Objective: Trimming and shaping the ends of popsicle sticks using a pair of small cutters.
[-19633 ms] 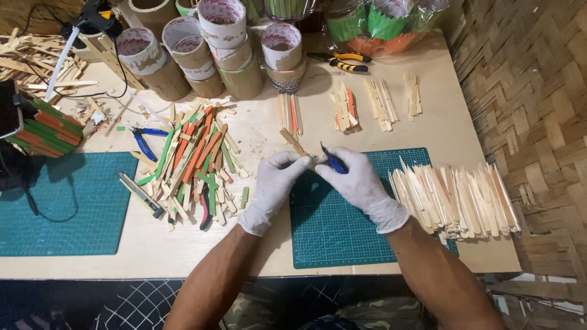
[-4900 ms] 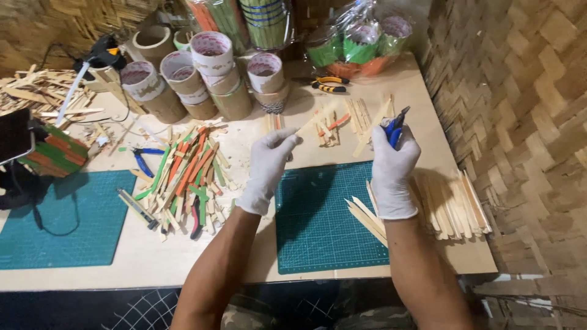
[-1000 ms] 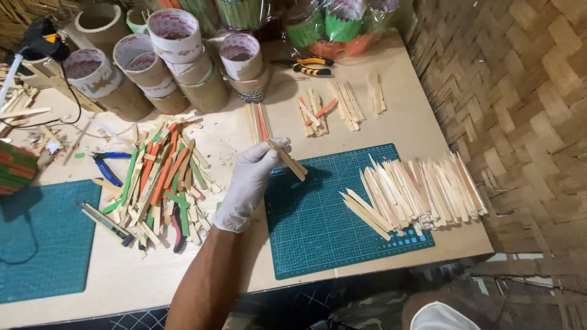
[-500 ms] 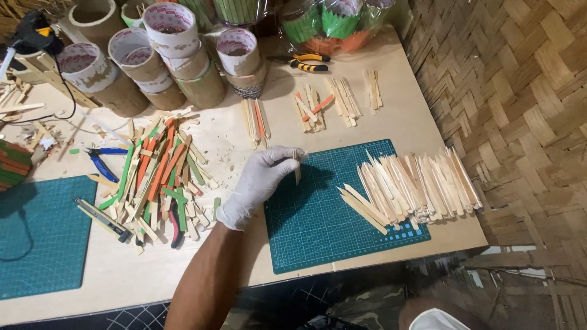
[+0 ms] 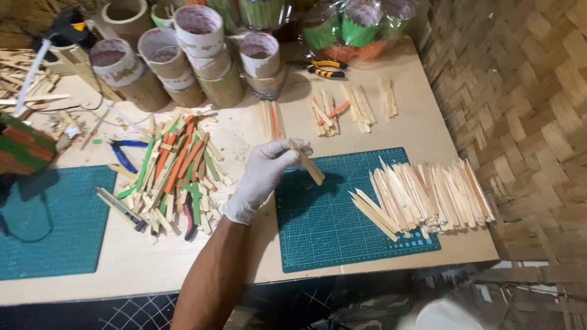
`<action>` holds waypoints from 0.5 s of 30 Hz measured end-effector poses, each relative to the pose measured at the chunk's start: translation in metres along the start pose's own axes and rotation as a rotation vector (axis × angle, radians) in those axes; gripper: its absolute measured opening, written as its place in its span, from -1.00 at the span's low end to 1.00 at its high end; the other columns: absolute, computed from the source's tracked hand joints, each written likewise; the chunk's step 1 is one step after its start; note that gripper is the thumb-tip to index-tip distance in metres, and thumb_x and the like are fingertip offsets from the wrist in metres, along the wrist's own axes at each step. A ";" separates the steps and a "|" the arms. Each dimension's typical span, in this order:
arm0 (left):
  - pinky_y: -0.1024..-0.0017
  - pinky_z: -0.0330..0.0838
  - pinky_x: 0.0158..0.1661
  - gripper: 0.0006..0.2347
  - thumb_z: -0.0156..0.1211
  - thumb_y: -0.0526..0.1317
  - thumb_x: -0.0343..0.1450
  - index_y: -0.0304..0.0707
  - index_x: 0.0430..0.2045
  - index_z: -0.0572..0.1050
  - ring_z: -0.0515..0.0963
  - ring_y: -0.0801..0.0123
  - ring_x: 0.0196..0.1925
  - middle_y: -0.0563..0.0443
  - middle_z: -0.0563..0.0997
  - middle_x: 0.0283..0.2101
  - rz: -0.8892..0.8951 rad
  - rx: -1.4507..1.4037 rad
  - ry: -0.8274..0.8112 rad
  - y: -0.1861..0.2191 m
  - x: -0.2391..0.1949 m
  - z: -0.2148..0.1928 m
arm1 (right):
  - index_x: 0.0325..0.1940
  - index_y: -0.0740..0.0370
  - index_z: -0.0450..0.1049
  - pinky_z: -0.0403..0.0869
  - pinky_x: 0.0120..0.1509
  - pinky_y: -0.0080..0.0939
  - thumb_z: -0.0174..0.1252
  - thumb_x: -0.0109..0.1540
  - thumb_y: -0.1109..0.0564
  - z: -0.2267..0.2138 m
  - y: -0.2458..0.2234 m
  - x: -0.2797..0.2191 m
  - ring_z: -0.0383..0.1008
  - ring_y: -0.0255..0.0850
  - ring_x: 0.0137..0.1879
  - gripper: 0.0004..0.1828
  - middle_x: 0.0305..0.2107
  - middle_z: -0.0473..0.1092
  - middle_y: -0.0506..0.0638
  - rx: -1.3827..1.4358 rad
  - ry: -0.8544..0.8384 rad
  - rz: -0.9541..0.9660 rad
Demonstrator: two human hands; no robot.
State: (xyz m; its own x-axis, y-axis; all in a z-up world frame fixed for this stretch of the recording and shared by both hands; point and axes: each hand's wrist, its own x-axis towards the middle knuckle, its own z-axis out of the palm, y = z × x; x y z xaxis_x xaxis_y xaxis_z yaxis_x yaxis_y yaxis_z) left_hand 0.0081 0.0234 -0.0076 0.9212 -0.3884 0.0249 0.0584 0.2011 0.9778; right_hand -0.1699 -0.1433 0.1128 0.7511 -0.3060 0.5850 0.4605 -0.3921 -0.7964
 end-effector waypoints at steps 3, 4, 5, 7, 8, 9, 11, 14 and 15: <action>0.45 0.61 -0.15 -0.79 0.38 -0.24 0.37 -0.30 -0.17 0.64 0.66 0.44 -0.26 -0.11 0.72 -0.19 0.032 -0.181 0.021 -0.003 0.004 -0.010 | -0.22 0.27 0.53 0.59 0.01 -0.19 0.53 0.00 0.40 0.015 0.029 0.010 0.57 -0.21 -0.28 -0.63 -0.35 0.47 0.05 0.027 -0.038 -0.036; 0.44 0.61 -0.14 -0.77 0.35 -0.24 0.39 -0.33 -0.12 0.61 0.68 0.37 -0.22 -0.16 0.71 -0.17 0.077 -0.251 0.034 -0.006 0.006 -0.014 | -0.21 0.27 0.53 0.60 0.01 -0.19 0.53 0.00 0.40 0.020 0.038 0.014 0.57 -0.21 -0.28 -0.63 -0.35 0.47 0.05 0.036 -0.049 -0.052; 0.42 0.60 -0.13 -0.75 0.33 -0.23 0.42 -0.36 -0.08 0.59 0.70 0.31 -0.19 -0.20 0.71 -0.15 0.124 -0.322 0.044 -0.009 0.009 -0.018 | -0.21 0.27 0.53 0.60 0.01 -0.20 0.53 0.00 0.39 0.030 0.044 0.016 0.57 -0.21 -0.28 -0.62 -0.35 0.47 0.05 0.043 -0.059 -0.070; 0.42 0.61 -0.13 -0.76 0.30 -0.26 0.43 -0.39 -0.07 0.57 0.70 0.29 -0.20 -0.25 0.69 -0.13 0.169 -0.361 0.068 -0.021 0.015 -0.025 | -0.23 0.24 0.54 0.59 -0.04 -0.24 0.55 -0.01 0.33 0.046 0.076 0.029 0.59 -0.22 -0.27 -0.64 -0.33 0.49 0.02 -0.001 -0.074 -0.112; 0.42 0.61 -0.12 -0.76 0.26 -0.28 0.45 -0.43 -0.06 0.55 0.71 0.26 -0.22 -0.31 0.68 -0.12 0.203 -0.405 0.090 -0.028 0.019 -0.029 | -0.26 0.20 0.55 0.59 -0.09 -0.28 0.57 -0.01 0.26 0.054 0.092 0.036 0.61 -0.24 -0.26 -0.65 -0.31 0.52 -0.02 -0.050 -0.088 -0.143; 0.42 0.61 -0.12 -0.76 0.26 -0.28 0.45 -0.43 -0.06 0.55 0.71 0.26 -0.22 -0.31 0.68 -0.12 0.215 -0.404 0.093 -0.024 0.019 -0.027 | -0.26 0.20 0.55 0.59 -0.09 -0.28 0.57 -0.01 0.26 0.058 0.101 0.037 0.61 -0.24 -0.26 -0.65 -0.31 0.52 -0.02 -0.045 -0.092 -0.154; 0.44 0.62 -0.14 -0.79 0.25 -0.30 0.45 -0.46 -0.09 0.54 0.72 0.25 -0.25 -0.34 0.67 -0.14 0.214 -0.416 0.111 -0.020 0.017 -0.025 | -0.28 0.22 0.53 0.58 -0.02 -0.17 0.60 -0.04 0.17 0.067 0.120 0.035 0.64 -0.10 -0.16 -0.61 -0.28 0.52 0.03 -0.125 -0.098 -0.224; 0.47 0.63 -0.16 -0.80 0.26 -0.28 0.45 -0.43 -0.12 0.56 0.73 0.26 -0.26 -0.32 0.68 -0.15 0.226 -0.406 0.091 -0.021 0.019 -0.023 | -0.28 0.21 0.56 0.56 -0.03 -0.16 0.57 -0.01 0.25 0.072 0.130 0.033 0.62 -0.12 -0.20 -0.67 -0.33 0.54 0.02 -0.085 -0.084 -0.191; 0.47 0.63 -0.16 -0.80 0.26 -0.28 0.45 -0.43 -0.12 0.56 0.73 0.26 -0.26 -0.32 0.68 -0.15 0.220 -0.406 0.090 -0.023 0.019 -0.024 | -0.28 0.21 0.56 0.56 -0.03 -0.16 0.57 -0.01 0.25 0.073 0.133 0.031 0.62 -0.12 -0.20 -0.67 -0.33 0.54 0.02 -0.087 -0.082 -0.186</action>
State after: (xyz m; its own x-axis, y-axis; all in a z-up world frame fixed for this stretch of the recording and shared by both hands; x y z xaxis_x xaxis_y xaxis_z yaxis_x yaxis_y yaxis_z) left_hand 0.0336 0.0329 -0.0345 0.9571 -0.2216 0.1867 -0.0126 0.6120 0.7908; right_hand -0.0511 -0.1416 0.0133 0.6946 -0.1517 0.7032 0.5546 -0.5095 -0.6578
